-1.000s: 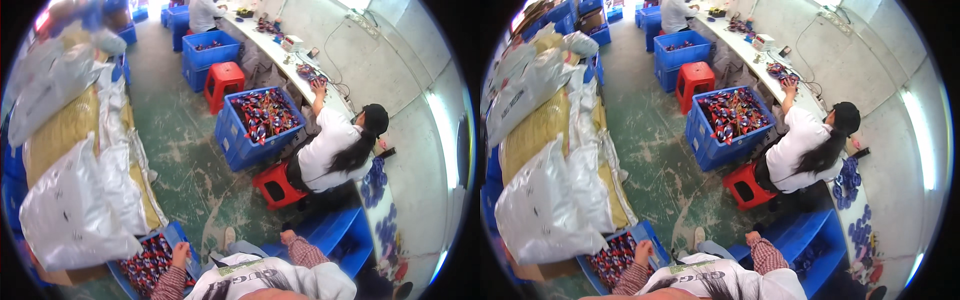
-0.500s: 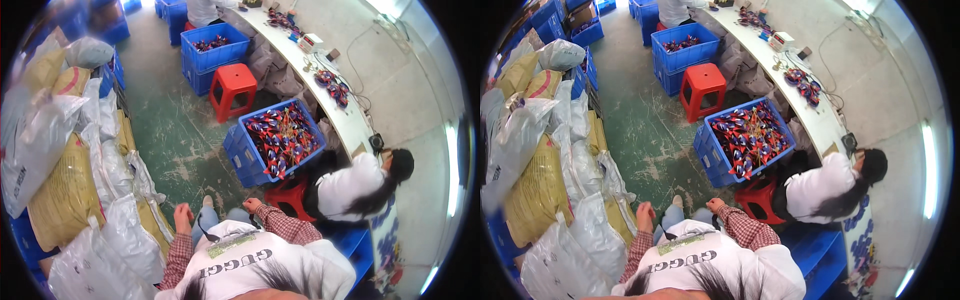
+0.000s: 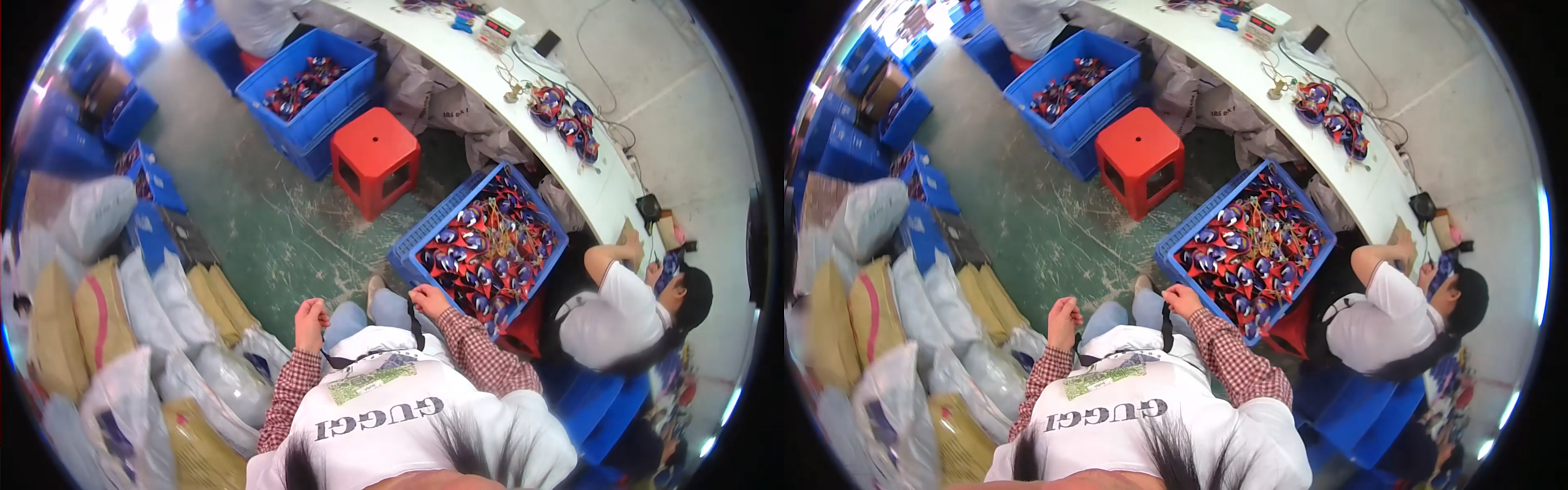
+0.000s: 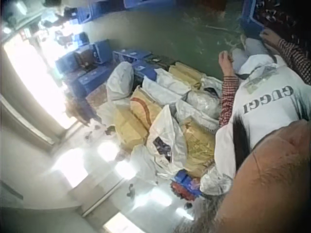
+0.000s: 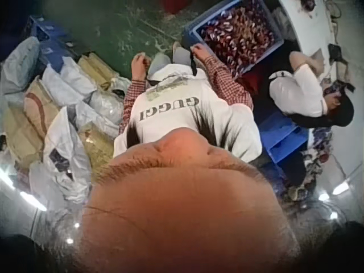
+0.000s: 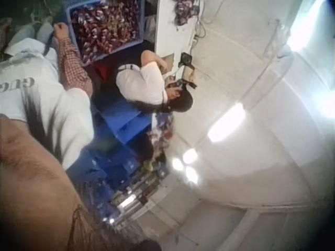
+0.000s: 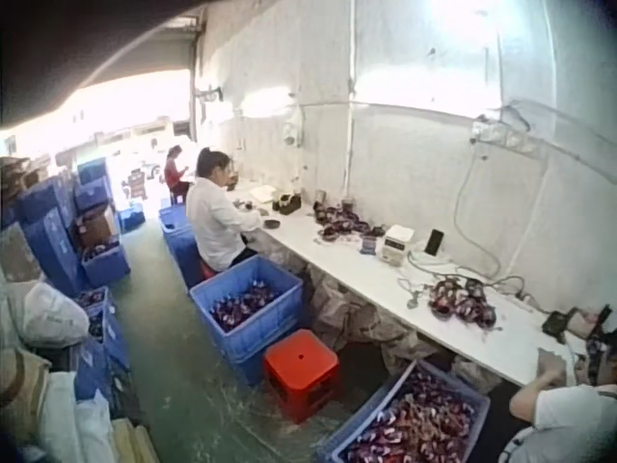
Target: Assembling and testing small electronic toy fans at a factory workbench.
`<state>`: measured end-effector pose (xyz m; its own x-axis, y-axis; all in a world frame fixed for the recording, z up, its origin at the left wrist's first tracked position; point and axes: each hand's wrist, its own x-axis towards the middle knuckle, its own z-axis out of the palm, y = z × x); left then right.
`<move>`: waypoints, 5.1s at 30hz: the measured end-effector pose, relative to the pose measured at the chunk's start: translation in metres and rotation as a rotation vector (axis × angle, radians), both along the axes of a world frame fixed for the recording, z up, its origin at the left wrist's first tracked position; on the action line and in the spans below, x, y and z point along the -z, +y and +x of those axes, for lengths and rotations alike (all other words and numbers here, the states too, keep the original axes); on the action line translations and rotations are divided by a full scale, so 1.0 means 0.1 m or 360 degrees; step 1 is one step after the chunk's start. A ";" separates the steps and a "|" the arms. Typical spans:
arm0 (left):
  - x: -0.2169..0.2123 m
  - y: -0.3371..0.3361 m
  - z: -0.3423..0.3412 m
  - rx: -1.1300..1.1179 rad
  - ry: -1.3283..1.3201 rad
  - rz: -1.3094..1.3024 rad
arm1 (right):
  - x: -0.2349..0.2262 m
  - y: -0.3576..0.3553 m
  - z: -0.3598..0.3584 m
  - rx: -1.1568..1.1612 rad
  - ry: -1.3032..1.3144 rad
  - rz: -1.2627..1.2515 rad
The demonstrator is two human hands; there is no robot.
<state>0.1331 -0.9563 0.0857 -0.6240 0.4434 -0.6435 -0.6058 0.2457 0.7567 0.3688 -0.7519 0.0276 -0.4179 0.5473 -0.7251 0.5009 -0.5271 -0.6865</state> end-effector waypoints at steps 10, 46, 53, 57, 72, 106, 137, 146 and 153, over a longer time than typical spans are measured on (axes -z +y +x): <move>-0.04 1.89 -1.88 0.0710 -0.0076 -0.0154 | -0.02 1.13 -0.80 0.0265 -0.0240 0.0595; -0.20 8.59 1.85 0.2159 0.1417 0.0554 | -0.74 2.33 -0.57 0.2467 0.0219 0.0516; 0.12 9.19 2.33 0.2087 0.1602 -0.0091 | -0.48 5.21 0.29 0.2396 -0.0156 0.0940; 0.13 9.27 2.27 0.2196 0.1418 -0.0152 | -0.01 6.32 0.73 0.2112 -0.0967 0.0966; -0.06 8.78 1.99 0.2247 0.1349 0.0999 | -0.30 6.03 0.88 0.2018 -0.0819 0.1355; -0.22 9.21 -2.15 0.1773 0.1966 0.2237 | -0.91 5.35 -1.05 0.1949 0.0339 0.1039; 0.37 10.23 -1.99 0.2613 0.1971 0.1526 | -0.10 6.71 -1.02 0.1654 -0.0847 0.1307; 0.77 10.35 -1.33 0.2918 0.1783 0.1010 | -0.40 7.01 -1.72 0.1594 0.0215 0.1356; 0.74 10.21 -1.35 0.2677 0.1742 0.1072 | -0.05 7.16 -2.13 0.1107 -0.0474 0.1948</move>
